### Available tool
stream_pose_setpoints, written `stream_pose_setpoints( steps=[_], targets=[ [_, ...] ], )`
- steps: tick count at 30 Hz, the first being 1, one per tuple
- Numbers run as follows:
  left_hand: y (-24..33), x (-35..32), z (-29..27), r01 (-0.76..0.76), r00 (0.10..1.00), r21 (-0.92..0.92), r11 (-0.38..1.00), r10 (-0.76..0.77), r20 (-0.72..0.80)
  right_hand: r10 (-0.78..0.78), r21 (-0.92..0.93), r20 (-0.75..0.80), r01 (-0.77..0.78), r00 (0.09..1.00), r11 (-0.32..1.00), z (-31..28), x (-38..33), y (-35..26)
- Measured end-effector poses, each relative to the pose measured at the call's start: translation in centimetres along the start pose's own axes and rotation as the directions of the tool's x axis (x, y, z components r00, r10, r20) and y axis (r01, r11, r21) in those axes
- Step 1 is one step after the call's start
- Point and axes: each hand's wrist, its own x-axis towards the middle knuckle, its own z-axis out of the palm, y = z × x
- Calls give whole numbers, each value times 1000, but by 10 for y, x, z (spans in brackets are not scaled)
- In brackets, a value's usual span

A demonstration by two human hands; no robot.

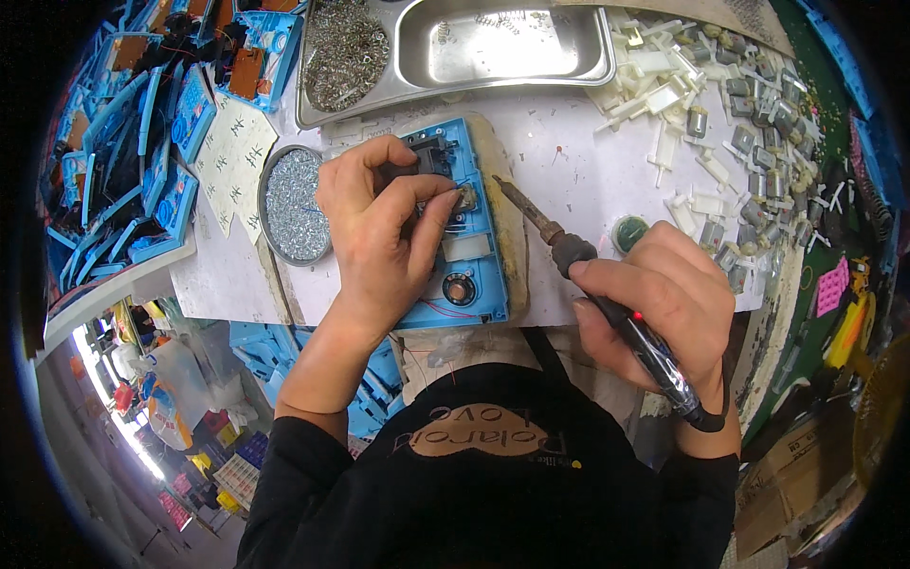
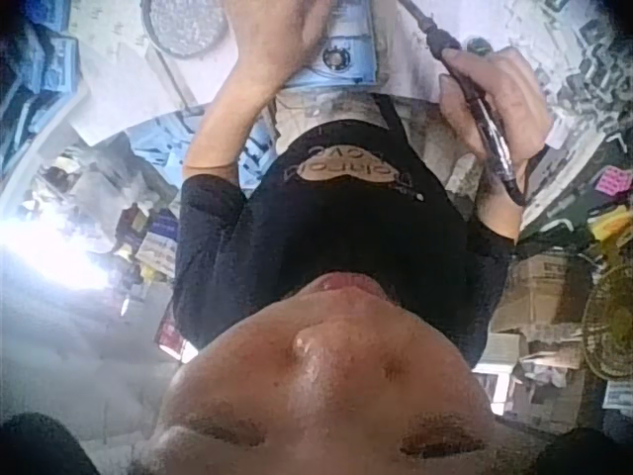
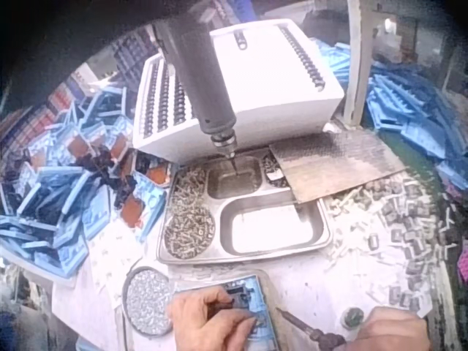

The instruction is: Assembling and soldering components of a blue electronic device at a factory workbench.

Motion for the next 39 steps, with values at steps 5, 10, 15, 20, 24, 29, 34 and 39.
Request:
stream_pose_setpoints(
  steps=[5, 10, 15, 20, 24, 29, 34, 39],
  targets=[
    [0, 0, -1, 1, 1000, -7, 1000, -1, -3, -8, -4, -12, 8, 1000, 1000, -1, 2, 0],
    [0, -1, -1, 3, 1000, -8, 1000, -3, 6, -7, -12, -13, 7, 1000, 1000, -2, 0, 3],
    [0, 0, 0, -6, 1000, -4, 1000, 6, 1, -1, 2, -22, 1, 1000, 1000, -1, -1, 3],
    [-1, -3, -2, 26, 999, -86, 996, -29, -29, -4, -3, -16, 4, 1000, 1000, -4, -1, 3],
    [0, -5, -6, -16, 1000, -64, 998, 17, 5, -15, 12, -13, 15, 1000, 1000, -3, -1, 3],
    [3, -3, -9, -40, 995, 25, 999, 37, 91, -12, 21, 8, 12, 1000, 1000, 4, -3, 1],
    [3, -2, -10, -37, 994, 40, 999, 33, 100, -13, 24, 25, 12, 1000, 1000, 6, -3, 0],
    [1, -1, -11, -49, 992, 39, 998, 44, 119, -23, 42, 42, 21, 999, 999, 8, -3, -1]
  ],
)
